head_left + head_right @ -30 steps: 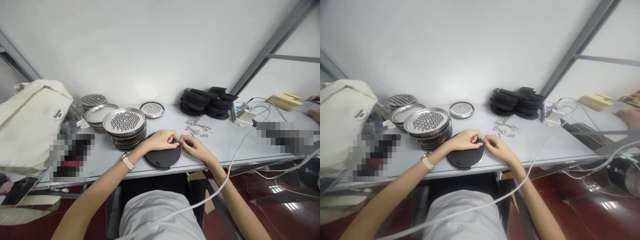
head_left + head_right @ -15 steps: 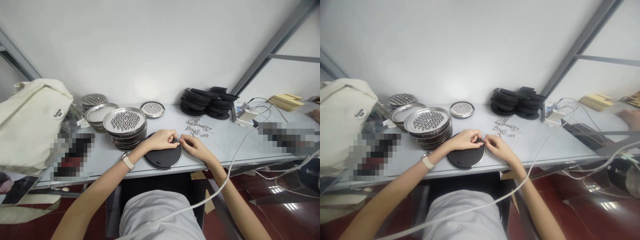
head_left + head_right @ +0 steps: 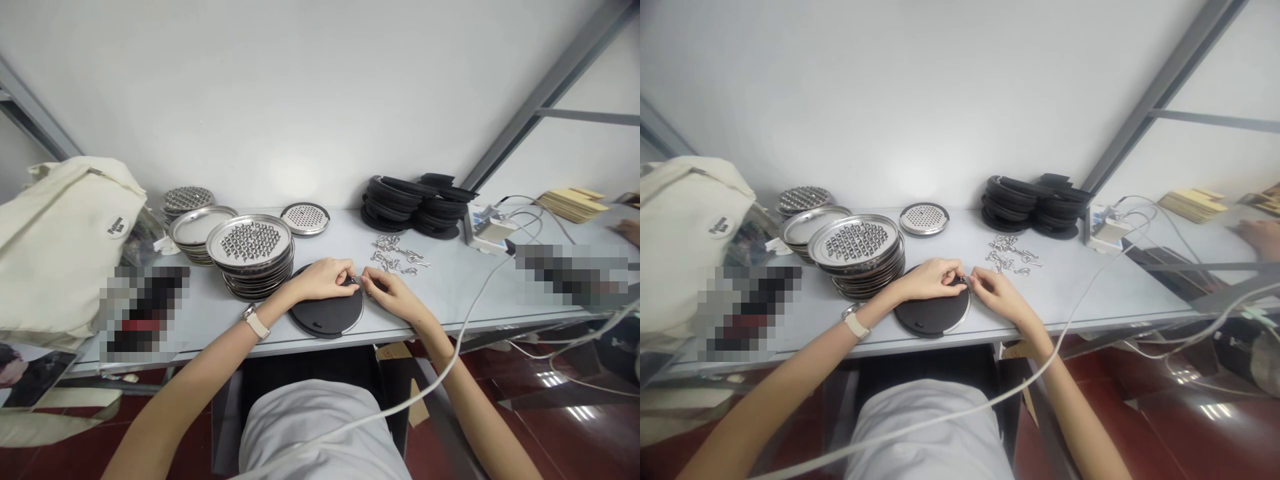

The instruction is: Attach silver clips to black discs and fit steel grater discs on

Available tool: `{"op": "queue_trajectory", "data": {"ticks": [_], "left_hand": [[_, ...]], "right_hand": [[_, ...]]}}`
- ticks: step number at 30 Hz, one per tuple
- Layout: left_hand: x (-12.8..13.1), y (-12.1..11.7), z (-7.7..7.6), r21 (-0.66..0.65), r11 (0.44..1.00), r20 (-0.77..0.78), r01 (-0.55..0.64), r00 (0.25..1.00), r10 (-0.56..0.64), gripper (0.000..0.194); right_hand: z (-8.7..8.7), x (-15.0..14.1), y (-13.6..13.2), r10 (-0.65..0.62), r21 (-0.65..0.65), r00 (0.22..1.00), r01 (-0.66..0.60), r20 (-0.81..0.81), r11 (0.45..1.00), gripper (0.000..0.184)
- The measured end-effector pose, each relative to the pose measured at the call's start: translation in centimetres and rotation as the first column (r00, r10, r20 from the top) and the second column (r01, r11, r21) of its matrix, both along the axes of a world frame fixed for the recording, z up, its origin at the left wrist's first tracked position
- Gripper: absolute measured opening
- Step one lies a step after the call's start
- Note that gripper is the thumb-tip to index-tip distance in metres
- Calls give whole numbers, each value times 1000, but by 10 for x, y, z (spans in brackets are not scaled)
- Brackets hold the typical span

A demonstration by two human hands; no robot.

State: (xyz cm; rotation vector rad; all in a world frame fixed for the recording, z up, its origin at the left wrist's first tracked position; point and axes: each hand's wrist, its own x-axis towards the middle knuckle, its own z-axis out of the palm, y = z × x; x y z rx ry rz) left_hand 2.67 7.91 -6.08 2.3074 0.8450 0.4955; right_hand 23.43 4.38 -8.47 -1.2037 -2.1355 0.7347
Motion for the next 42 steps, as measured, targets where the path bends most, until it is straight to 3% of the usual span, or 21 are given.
{"op": "queue_trajectory", "data": {"ticks": [42], "left_hand": [[0, -2, 1, 66, 998, -26, -7, 1000, 8, 21]], "right_hand": [[0, 1, 0, 54, -28, 998, -54, 28, 998, 32]]}}
